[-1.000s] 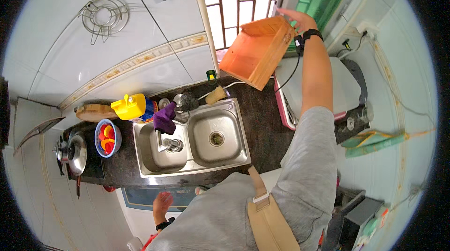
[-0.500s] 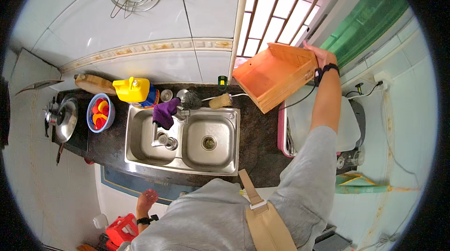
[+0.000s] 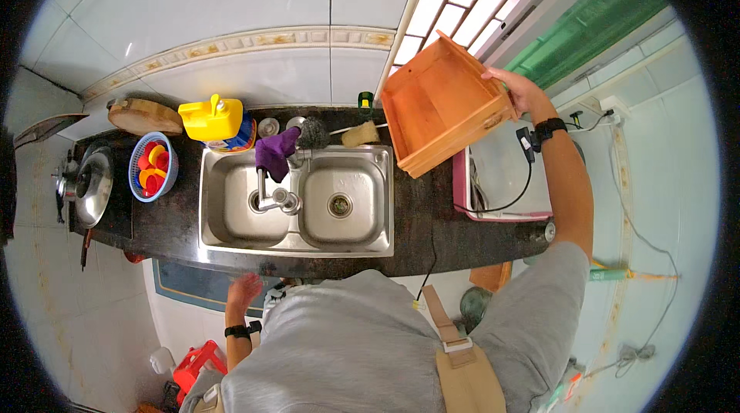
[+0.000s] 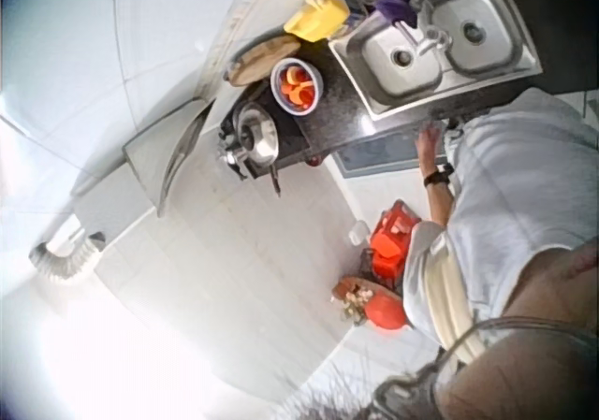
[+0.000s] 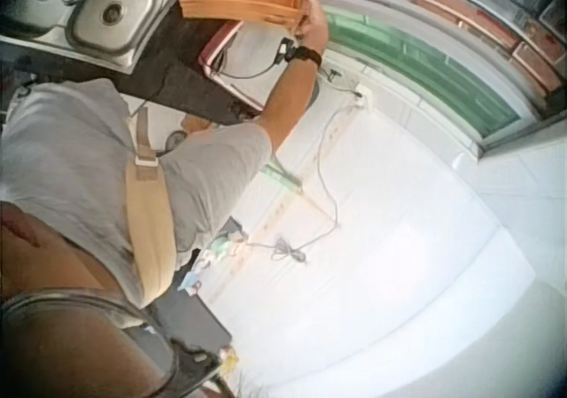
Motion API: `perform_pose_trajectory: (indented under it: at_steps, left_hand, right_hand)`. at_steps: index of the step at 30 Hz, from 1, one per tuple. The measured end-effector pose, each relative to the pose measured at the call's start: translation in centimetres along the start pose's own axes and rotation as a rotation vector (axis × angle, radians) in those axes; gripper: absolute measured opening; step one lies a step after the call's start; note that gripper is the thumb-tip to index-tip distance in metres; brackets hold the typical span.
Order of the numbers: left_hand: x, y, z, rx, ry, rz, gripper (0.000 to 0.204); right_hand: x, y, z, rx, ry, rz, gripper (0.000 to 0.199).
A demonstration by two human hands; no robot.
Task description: Rinsing plastic cups in a sink and organizing them into a wooden tray.
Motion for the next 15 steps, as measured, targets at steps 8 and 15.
perform_pose_trajectory:
  at_steps: [8,15]
  left_hand:
    - [-3.0,6.0,-4.1,-0.402,-0.230,-0.019,0.034]
    - [0.5,9.7,-15.7,-0.985,-0.972,0.054,0.051]
  right_hand:
    - [15.7,-0.6,-7.9,0.282,0.377,0.061,0.123]
    - [31.7,5.0,-15.7,0.057,0.431,-0.200,0.090]
Point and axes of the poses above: each hand's wrist, its own x-axis away from the middle knuckle, its own z-axis out of the back of the hand, y = z × x, the point moved 8 cm from there along -x, towards the middle knuckle
